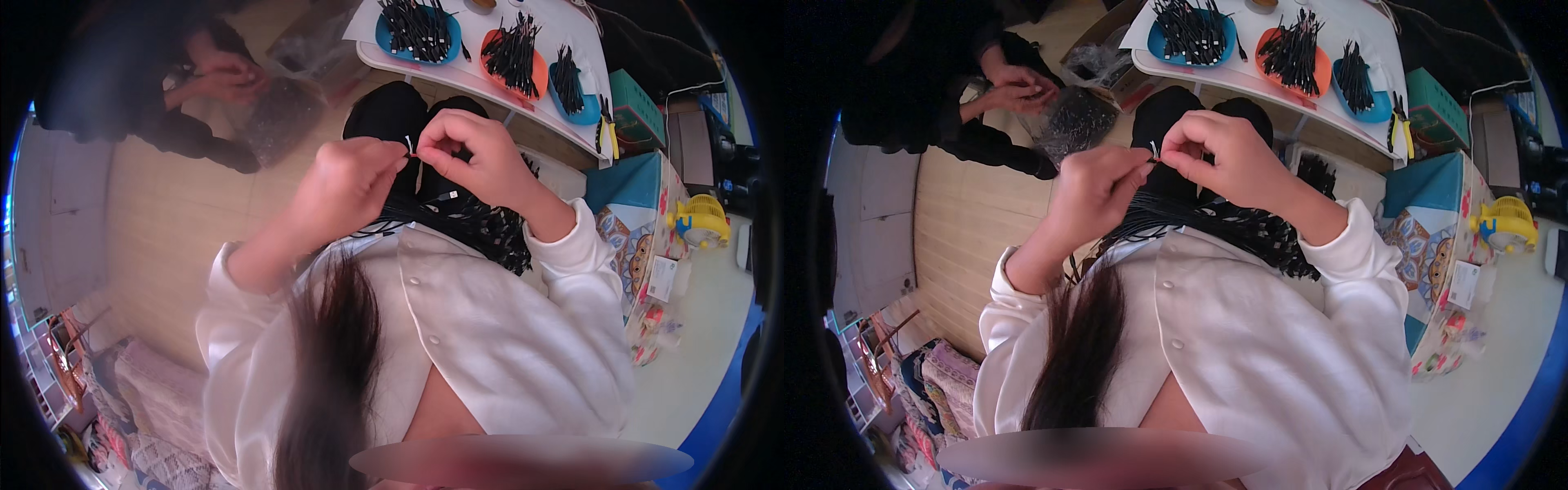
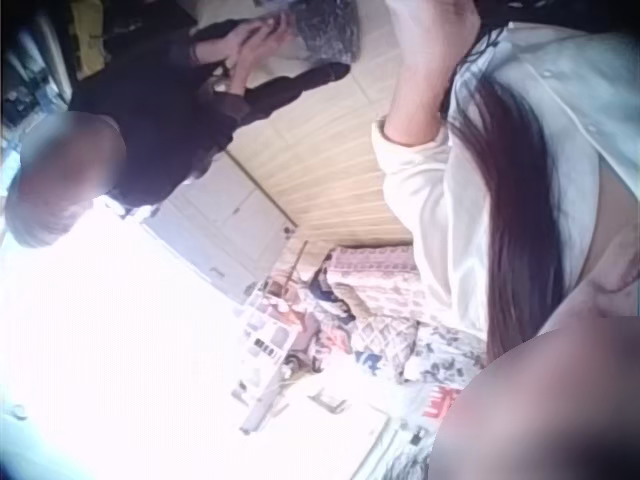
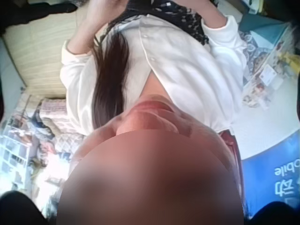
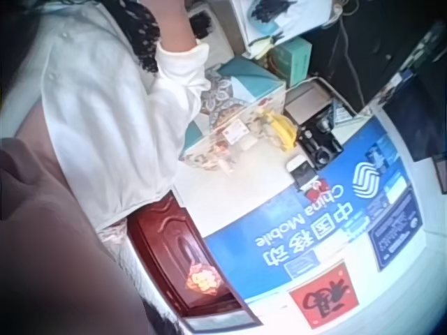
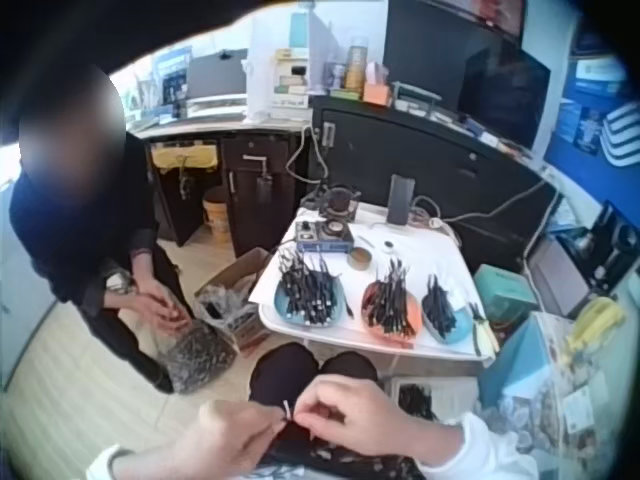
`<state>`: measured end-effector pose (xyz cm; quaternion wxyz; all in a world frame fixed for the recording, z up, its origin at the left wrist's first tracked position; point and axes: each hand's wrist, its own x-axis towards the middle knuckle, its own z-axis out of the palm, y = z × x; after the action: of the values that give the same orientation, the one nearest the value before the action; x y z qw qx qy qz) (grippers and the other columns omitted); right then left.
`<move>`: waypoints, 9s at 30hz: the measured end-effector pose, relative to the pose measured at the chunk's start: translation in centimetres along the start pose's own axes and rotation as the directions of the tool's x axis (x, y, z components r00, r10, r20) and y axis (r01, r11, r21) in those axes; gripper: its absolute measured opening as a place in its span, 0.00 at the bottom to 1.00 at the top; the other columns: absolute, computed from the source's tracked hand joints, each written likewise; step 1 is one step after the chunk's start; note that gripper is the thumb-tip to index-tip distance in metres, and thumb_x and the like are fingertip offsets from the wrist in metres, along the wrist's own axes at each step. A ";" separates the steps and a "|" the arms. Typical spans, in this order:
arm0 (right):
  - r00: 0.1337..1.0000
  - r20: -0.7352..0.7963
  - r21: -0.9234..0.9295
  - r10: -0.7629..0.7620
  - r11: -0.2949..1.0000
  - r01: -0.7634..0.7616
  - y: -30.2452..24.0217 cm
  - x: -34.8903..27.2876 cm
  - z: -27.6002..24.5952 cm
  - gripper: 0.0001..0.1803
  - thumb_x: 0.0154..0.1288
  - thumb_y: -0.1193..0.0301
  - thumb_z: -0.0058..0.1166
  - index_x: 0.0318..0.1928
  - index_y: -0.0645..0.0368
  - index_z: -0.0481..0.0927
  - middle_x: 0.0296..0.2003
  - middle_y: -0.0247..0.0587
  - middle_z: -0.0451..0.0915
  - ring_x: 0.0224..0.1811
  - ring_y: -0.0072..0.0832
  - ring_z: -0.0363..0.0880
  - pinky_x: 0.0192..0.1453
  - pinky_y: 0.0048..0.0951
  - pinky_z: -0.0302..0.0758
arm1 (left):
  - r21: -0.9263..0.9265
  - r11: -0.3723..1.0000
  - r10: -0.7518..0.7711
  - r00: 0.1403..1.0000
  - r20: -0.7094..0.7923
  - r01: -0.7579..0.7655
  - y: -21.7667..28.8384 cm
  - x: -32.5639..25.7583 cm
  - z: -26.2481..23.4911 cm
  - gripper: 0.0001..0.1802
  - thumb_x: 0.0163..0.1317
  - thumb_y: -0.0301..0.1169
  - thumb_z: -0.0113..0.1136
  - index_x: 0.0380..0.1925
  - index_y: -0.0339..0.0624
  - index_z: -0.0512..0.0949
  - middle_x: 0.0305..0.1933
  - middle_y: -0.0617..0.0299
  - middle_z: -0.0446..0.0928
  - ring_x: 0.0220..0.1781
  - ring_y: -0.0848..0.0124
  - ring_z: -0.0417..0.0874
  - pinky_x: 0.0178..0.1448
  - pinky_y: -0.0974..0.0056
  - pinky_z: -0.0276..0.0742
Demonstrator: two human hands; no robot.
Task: The person assembles small decorative sticks by hand, attaching white beads or connectors to the ends of black sticks. They pick up sticks from trays, manipulate the components, and place finished items back into the trays.
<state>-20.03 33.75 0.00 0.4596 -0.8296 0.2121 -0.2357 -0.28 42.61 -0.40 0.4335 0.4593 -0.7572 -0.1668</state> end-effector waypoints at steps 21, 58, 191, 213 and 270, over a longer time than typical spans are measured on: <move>0.920 0.153 0.293 0.360 0.873 -0.390 0.5 -0.3 0.3 0.06 0.65 0.73 0.54 0.32 0.63 0.77 0.27 0.30 0.77 0.27 0.14 0.72 0.32 0.19 0.69 | 0.167 0.985 0.020 0.997 0.072 -0.032 -0.5 -1.5 1.4 0.09 0.50 0.18 0.56 0.33 0.34 0.76 0.24 0.51 0.74 0.26 0.57 0.79 0.30 0.57 0.74; 0.885 -0.023 -0.162 -0.464 0.876 0.455 -3.5 6.6 0.6 0.11 0.52 0.76 0.65 0.37 0.61 0.80 0.32 0.41 0.78 0.34 0.35 0.77 0.37 0.30 0.75 | -0.932 -0.026 -0.219 0.908 0.358 0.361 -4.6 -0.9 -3.1 0.07 0.64 0.25 0.57 0.36 0.30 0.79 0.23 0.55 0.76 0.16 0.81 0.64 0.19 0.76 0.53; 0.881 -0.443 -0.333 -0.168 0.943 0.013 16.9 -3.2 0.0 0.06 0.52 0.73 0.60 0.32 0.57 0.78 0.32 0.34 0.75 0.35 0.30 0.75 0.40 0.30 0.73 | 0.594 0.716 -0.073 0.807 0.586 -0.367 -20.4 34.8 14.3 0.11 0.54 0.21 0.53 0.35 0.41 0.82 0.34 0.48 0.81 0.41 0.50 0.82 0.44 0.54 0.79; 0.895 -0.417 -0.317 -0.161 0.948 0.023 16.9 -3.0 -0.2 0.07 0.52 0.73 0.59 0.33 0.57 0.79 0.32 0.35 0.76 0.35 0.32 0.76 0.40 0.31 0.73 | 0.646 0.762 -0.230 0.912 0.340 -0.049 -27.6 36.7 7.8 0.07 0.59 0.29 0.56 0.34 0.44 0.81 0.33 0.49 0.80 0.39 0.51 0.81 0.45 0.52 0.75; 0.999 -0.009 0.372 -0.040 0.928 0.041 -3.6 7.5 7.6 0.12 0.72 0.72 0.45 0.48 0.69 0.70 0.34 0.42 0.80 0.37 0.23 0.80 0.44 0.23 0.75 | -0.955 -0.019 -0.511 0.824 -0.246 -0.297 -3.5 3.4 -6.3 0.07 0.68 0.27 0.53 0.43 0.38 0.75 0.31 0.60 0.77 0.22 0.80 0.65 0.27 0.75 0.60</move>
<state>-9.13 36.31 1.05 0.6032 -0.7317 0.1466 -0.2815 6.09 38.82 2.62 0.8047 0.0975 -0.2044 -0.5489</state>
